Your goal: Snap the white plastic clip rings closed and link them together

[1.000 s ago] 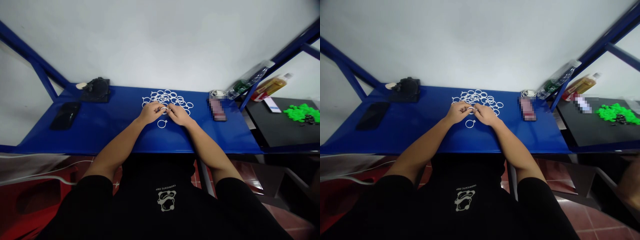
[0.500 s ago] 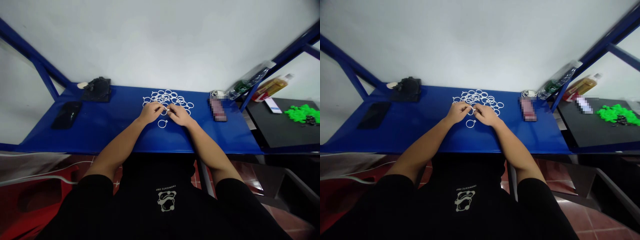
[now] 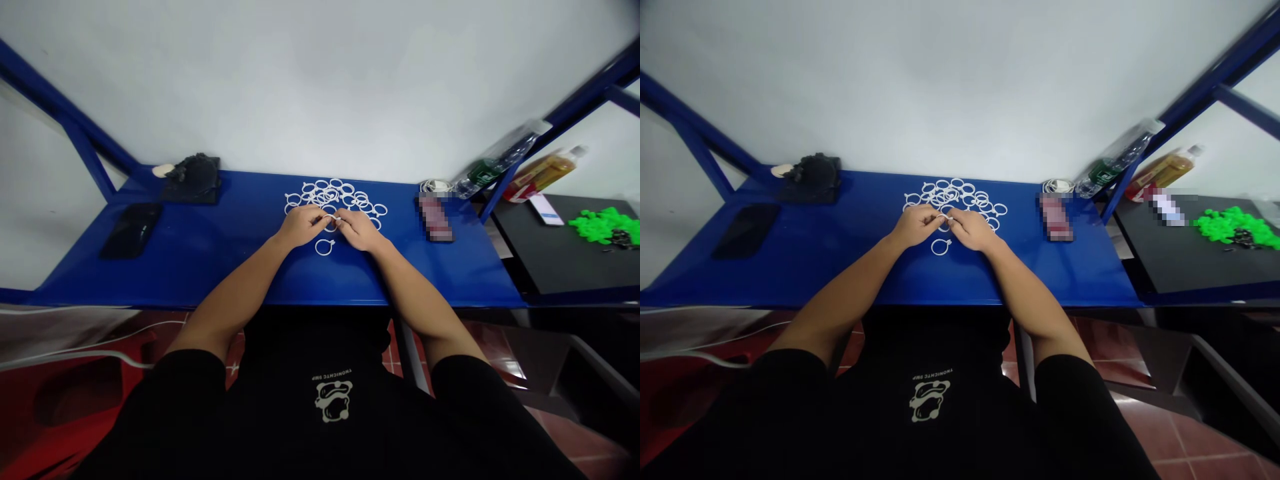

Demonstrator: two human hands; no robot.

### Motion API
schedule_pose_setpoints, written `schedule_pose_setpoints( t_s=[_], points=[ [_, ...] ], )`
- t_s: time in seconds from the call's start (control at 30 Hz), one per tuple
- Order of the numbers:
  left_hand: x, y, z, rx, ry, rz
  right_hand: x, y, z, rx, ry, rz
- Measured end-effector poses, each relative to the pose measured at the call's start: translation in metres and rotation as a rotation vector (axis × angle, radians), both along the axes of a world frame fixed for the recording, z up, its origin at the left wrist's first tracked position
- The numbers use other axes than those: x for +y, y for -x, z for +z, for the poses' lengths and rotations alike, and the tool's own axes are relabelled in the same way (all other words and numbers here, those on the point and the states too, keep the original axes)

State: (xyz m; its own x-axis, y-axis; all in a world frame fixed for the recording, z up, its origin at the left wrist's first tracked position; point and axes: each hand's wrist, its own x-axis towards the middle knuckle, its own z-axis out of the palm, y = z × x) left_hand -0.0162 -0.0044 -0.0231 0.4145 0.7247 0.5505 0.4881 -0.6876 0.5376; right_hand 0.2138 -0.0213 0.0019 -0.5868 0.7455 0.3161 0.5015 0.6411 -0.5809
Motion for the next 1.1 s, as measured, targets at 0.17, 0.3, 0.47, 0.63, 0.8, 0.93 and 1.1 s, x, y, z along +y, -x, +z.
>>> schedule_pose_setpoints(
  t_s=[0.17,0.3,0.47,0.63,0.8,0.93,1.1],
  points=[
    [-0.0025,-0.0002,0.0016,0.056,0.017,-0.024,-0.0003,0.0007,0.0018,0.006,0.037,-0.029],
    [-0.0050,-0.0021,0.0028,0.114,0.038,-0.050,-0.0004,0.0000,0.0035,0.008,0.035,-0.044],
    [-0.0080,-0.0047,0.0050,0.164,0.046,-0.078,0.0013,-0.0017,0.0036,0.012,0.027,-0.053],
    [-0.0087,-0.0058,0.0059,0.181,0.044,-0.069,0.0052,-0.0036,0.0011,0.055,0.060,-0.031],
    [-0.0075,-0.0050,0.0063,0.161,0.068,-0.070,0.0061,-0.0033,-0.0012,0.082,0.073,-0.034],
    [-0.0045,-0.0019,0.0046,0.119,0.090,-0.067,0.0031,0.0004,-0.0014,0.052,0.036,-0.055],
    [0.0000,0.0040,0.0027,0.026,0.126,0.036,0.0037,-0.0005,0.0002,0.001,0.061,-0.067]
  ],
)
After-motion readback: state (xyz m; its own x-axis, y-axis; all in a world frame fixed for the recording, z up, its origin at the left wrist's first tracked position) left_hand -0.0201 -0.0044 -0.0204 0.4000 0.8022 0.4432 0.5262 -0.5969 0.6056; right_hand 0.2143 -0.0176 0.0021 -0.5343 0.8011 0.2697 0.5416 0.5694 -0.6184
